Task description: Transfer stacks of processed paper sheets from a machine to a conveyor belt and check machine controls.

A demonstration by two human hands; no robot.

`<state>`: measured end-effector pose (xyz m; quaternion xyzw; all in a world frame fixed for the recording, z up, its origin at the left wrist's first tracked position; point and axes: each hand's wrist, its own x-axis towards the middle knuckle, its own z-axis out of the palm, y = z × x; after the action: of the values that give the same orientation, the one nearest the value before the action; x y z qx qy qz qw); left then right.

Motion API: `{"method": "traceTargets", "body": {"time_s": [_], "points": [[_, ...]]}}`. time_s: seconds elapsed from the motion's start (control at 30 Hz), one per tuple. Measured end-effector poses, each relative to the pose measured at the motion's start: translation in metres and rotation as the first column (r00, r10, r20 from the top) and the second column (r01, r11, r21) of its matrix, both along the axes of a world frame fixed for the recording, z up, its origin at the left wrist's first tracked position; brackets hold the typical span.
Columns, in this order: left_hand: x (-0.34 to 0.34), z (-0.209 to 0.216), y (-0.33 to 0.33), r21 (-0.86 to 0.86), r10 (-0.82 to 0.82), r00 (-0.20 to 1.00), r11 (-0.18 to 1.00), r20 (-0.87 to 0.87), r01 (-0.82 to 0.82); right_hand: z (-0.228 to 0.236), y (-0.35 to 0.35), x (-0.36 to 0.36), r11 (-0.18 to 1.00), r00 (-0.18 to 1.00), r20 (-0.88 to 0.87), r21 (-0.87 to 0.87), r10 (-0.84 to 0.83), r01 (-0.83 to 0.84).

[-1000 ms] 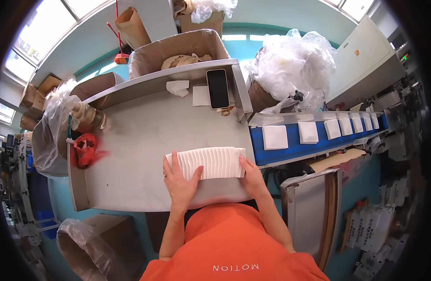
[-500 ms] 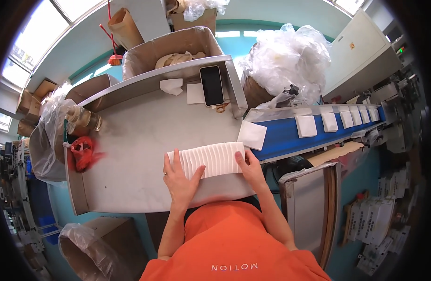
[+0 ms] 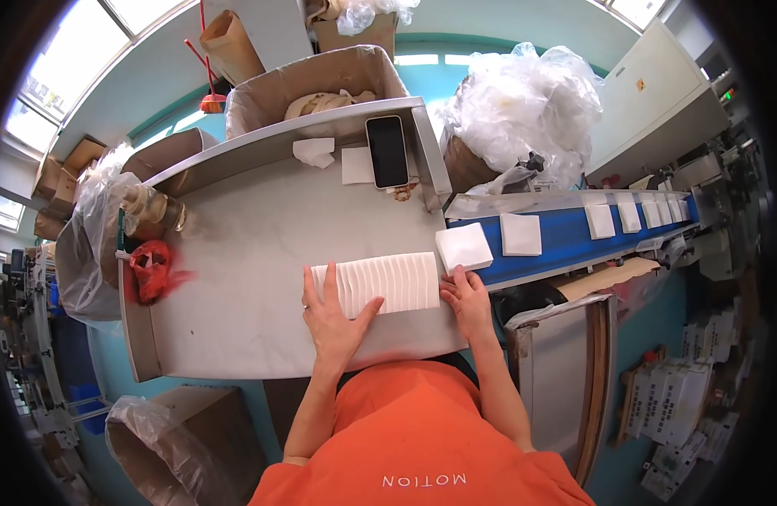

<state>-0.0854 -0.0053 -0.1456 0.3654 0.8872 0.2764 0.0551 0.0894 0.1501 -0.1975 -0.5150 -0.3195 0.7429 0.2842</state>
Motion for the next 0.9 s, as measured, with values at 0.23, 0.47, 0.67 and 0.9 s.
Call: {"method": "traceTargets", "body": {"time_s": [0.23,0.47,0.67,0.9], "points": [[0.007,-0.001,0.006,0.002,-0.032,0.999,0.999,-0.031,0.032,0.016,-0.015,-0.019,0.969,0.975,-0.093,-0.125,0.202,-0.213],[0.003,-0.002,0.003,0.029,-0.032,0.999,0.999,-0.021,0.032,0.000,-0.004,0.018,0.976,0.982,-0.083,-0.124,0.168,-0.178],[0.015,0.001,0.011,0.052,-0.081,0.997,0.995,0.015,0.080,0.021,-0.009,-0.012,0.883,0.940,0.196,0.332,0.280,-0.332],[0.012,-0.002,0.010,0.001,-0.013,1.000,1.000,0.013,0.013,0.004,-0.004,0.002,0.946,0.961,-0.229,-0.243,0.157,-0.212]]}}
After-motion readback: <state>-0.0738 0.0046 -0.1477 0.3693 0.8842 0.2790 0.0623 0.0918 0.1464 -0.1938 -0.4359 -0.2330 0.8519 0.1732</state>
